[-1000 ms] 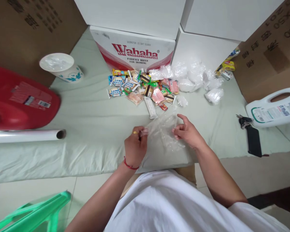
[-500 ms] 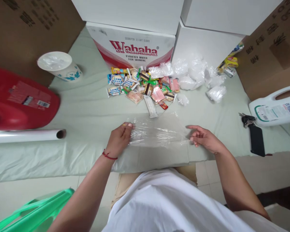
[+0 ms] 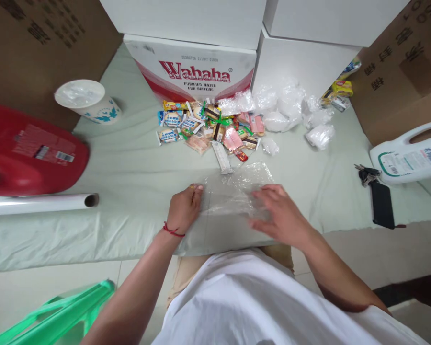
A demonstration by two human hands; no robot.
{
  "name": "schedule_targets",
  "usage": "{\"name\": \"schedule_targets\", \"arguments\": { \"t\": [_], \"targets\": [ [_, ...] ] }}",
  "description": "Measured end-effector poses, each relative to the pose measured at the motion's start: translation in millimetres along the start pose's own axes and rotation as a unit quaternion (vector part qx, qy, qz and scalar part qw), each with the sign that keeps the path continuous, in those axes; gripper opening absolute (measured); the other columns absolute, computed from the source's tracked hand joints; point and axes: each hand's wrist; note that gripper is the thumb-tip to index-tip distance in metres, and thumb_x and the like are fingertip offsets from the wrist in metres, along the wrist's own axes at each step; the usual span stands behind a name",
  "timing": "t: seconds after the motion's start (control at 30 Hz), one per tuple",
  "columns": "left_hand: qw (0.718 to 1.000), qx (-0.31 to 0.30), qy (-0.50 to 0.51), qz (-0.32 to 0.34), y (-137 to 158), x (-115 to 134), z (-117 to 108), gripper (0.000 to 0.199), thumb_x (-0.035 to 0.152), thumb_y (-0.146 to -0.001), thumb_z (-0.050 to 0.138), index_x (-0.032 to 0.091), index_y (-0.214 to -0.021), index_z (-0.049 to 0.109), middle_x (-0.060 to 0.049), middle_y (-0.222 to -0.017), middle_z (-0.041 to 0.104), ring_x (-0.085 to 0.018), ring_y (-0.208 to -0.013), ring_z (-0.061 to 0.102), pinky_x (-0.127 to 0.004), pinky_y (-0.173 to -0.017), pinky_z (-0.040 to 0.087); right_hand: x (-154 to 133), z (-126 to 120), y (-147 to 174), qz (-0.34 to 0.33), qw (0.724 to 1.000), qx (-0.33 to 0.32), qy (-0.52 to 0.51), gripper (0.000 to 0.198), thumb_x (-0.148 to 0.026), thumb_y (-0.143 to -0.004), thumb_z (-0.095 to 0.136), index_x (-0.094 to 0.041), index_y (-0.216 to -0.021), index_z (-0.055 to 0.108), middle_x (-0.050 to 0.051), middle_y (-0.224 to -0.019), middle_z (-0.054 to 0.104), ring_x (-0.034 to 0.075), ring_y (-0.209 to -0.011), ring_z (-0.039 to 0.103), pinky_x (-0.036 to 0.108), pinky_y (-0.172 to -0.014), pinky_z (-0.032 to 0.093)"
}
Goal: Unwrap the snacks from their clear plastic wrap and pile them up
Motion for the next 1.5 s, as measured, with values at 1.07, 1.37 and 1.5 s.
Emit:
{"name": "schedule_targets", "arguments": {
  "t": [1.07, 1.37, 1.5],
  "targets": [
    [0.979, 0.025, -0.166, 0.115, 12.7, 20.9, 40.3, 0.052, 0.037, -0.104, 0.039, 0.009, -0.143, 0.060, -0.021, -0.158, 0.052, -0.038, -0.148, 0.045, -0.058, -0.122, 0.035, -64.2, 82.3, 16.3, -0.301, 0.914, -0.267, 0.058, 0.022, -0.018, -0.103, 0.050, -0.019, -0.098, 0.072, 0.008, -0.127, 0.074, 0.019, -0.086, 0.069, 0.035, -0.076, 0.053],
    [0.973, 0.035, -0.181, 0.140, 26.8, 7.2, 52.2, 0.066, 0.045, -0.106, 0.034, 0.008, -0.159, 0.041, -0.022, -0.169, 0.035, -0.036, -0.159, 0.031, -0.060, -0.129, 0.020, 24.8, 24.4, 69.5, 0.334, 0.913, 0.058, -0.225, 0.043, -0.060, -0.104, 0.048, -0.024, -0.124, 0.058, 0.003, -0.084, 0.070, 0.017, -0.058, 0.061, 0.030, -0.056, 0.049],
    [0.974, 0.032, -0.175, 0.137, 24.4, 10.0, 50.7, 0.066, 0.045, -0.106, 0.034, 0.007, -0.159, 0.042, -0.023, -0.169, 0.035, -0.036, -0.159, 0.031, -0.060, -0.129, 0.020, 18.4, 37.5, 65.4, 0.211, 0.960, 0.046, -0.176, 0.057, -0.049, -0.101, 0.058, -0.027, -0.151, 0.042, 0.014, -0.133, 0.067, 0.016, -0.067, 0.062, 0.035, -0.067, 0.056]
  ]
}}
Point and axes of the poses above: each hand's wrist, its own y-axis away from the middle knuckle, its own z-axis out of the palm, x = y × z
